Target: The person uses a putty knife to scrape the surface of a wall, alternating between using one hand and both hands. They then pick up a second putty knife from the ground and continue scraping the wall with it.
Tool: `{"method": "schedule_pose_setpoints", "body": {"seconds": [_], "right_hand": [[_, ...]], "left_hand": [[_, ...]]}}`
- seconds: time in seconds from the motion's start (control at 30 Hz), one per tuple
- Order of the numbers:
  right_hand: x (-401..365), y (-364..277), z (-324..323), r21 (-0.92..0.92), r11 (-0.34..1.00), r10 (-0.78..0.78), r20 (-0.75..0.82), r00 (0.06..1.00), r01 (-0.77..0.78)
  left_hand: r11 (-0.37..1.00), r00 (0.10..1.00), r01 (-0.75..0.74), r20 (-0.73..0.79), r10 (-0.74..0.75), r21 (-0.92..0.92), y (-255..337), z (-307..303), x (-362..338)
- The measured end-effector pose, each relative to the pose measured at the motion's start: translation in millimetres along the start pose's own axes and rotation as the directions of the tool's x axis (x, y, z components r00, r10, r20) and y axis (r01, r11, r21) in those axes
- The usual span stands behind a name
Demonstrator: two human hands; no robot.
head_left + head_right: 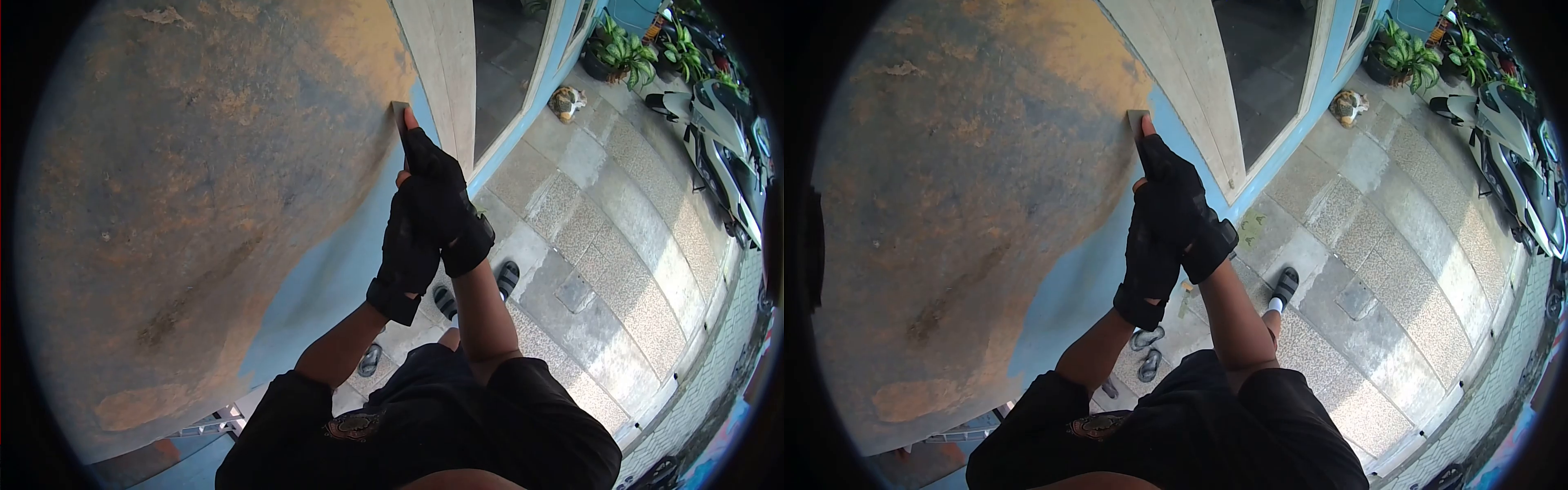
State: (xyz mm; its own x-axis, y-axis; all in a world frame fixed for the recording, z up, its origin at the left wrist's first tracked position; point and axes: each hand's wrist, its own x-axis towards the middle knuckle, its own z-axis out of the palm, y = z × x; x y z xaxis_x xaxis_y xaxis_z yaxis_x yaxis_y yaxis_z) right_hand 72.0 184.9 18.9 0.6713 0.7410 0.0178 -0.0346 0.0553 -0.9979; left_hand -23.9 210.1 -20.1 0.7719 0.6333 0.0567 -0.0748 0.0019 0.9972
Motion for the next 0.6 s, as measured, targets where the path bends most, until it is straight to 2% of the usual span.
{"method": "schedule_pose_setpoints", "body": {"seconds": [0.03,0.07,0.1,0.13,0.17,0.2,0.23,0.27,0.3,0.33,0.37,0.4,0.43,0.47,0.5,0.53,0.6], "right_hand": [[-3.1,3.4,1.6,-0.052,0.998,-0.047,0.006,0.999,0.047],[-1.8,4.7,2.6,-0.105,0.989,-0.106,0.012,0.994,0.107],[2.6,5.8,4.9,-0.106,0.987,-0.117,0.009,0.993,0.118],[4.3,7.9,9.1,-0.098,0.985,-0.145,-0.032,0.989,0.142],[4.8,9.7,12.6,-0.090,0.983,-0.169,-0.071,0.983,0.163],[8.1,7.7,13.6,-0.089,0.982,-0.171,-0.070,0.983,0.164],[9.0,4.2,14.5,-0.075,0.985,-0.164,-0.111,0.980,0.156],[12.2,0.6,14.6,-0.063,0.985,-0.168,-0.158,0.973,0.160],[15.0,5.8,13.2,-0.185,0.958,-0.244,-0.135,0.960,0.218],[14.6,11.4,13.7,-0.183,0.957,-0.249,-0.135,0.959,0.223],[14.5,17.3,14.6,-0.179,0.959,-0.243,-0.130,0.961,0.219],[14.3,12.6,15.4,-0.175,0.961,-0.235,-0.125,0.964,0.212],[16.1,9.0,14.9,-0.176,0.962,-0.231,-0.129,0.964,0.207],[20.9,4.7,13.1,-0.130,0.983,-0.152,-0.154,0.976,0.132],[22.9,-0.5,13.2,-0.082,0.995,-0.072,-0.171,0.983,0.059],[21.6,0.2,11.8,-0.083,0.994,-0.081,-0.168,0.982,0.067],[13.3,2.4,6.5,-0.166,0.972,-0.184,-0.088,0.979,0.168]], "left_hand": [[1.000,1.000,0.006,0.000,-0.006,0.002,-0.1,0.5,-4.6],[0.969,0.999,0.034,-0.018,-0.040,-0.246,1.8,2.2,-4.8],[0.876,0.997,0.052,-0.024,-0.073,-0.479,3.5,2.8,-1.9],[0.876,0.997,0.053,-0.023,-0.073,-0.479,1.9,-4.4,0.8],[0.988,0.999,0.002,0.036,0.004,-0.157,-2.1,-17.3,5.1],[0.981,0.991,-0.082,0.118,0.062,0.177,-1.6,-24.2,8.6],[0.981,0.992,-0.075,0.115,0.055,0.179,-1.8,-24.3,4.5],[0.993,0.997,-0.051,0.060,0.045,0.110,-1.3,-22.0,6.1],[0.998,0.999,-0.039,0.007,0.039,0.039,1.3,-18.8,11.3],[0.998,0.999,-0.044,0.008,0.044,0.041,4.1,-16.5,10.9],[0.965,0.999,0.035,-0.015,-0.041,-0.258,6.8,-14.9,9.5],[0.838,0.991,0.105,-0.010,-0.131,-0.536,8.6,-14.3,9.2],[0.837,0.991,0.111,-0.007,-0.136,-0.536,10.4,-18.2,12.6],[0.972,0.997,0.054,0.069,-0.039,-0.228,12.8,-24.6,19.8],[0.994,0.985,-0.047,0.168,0.030,0.099,14.5,-28.7,22.8],[0.994,0.985,-0.056,0.166,0.039,0.099,13.2,-25.8,20.3],[0.997,0.995,-0.075,0.065,0.073,0.022,8.3,-12.8,8.7]]}}
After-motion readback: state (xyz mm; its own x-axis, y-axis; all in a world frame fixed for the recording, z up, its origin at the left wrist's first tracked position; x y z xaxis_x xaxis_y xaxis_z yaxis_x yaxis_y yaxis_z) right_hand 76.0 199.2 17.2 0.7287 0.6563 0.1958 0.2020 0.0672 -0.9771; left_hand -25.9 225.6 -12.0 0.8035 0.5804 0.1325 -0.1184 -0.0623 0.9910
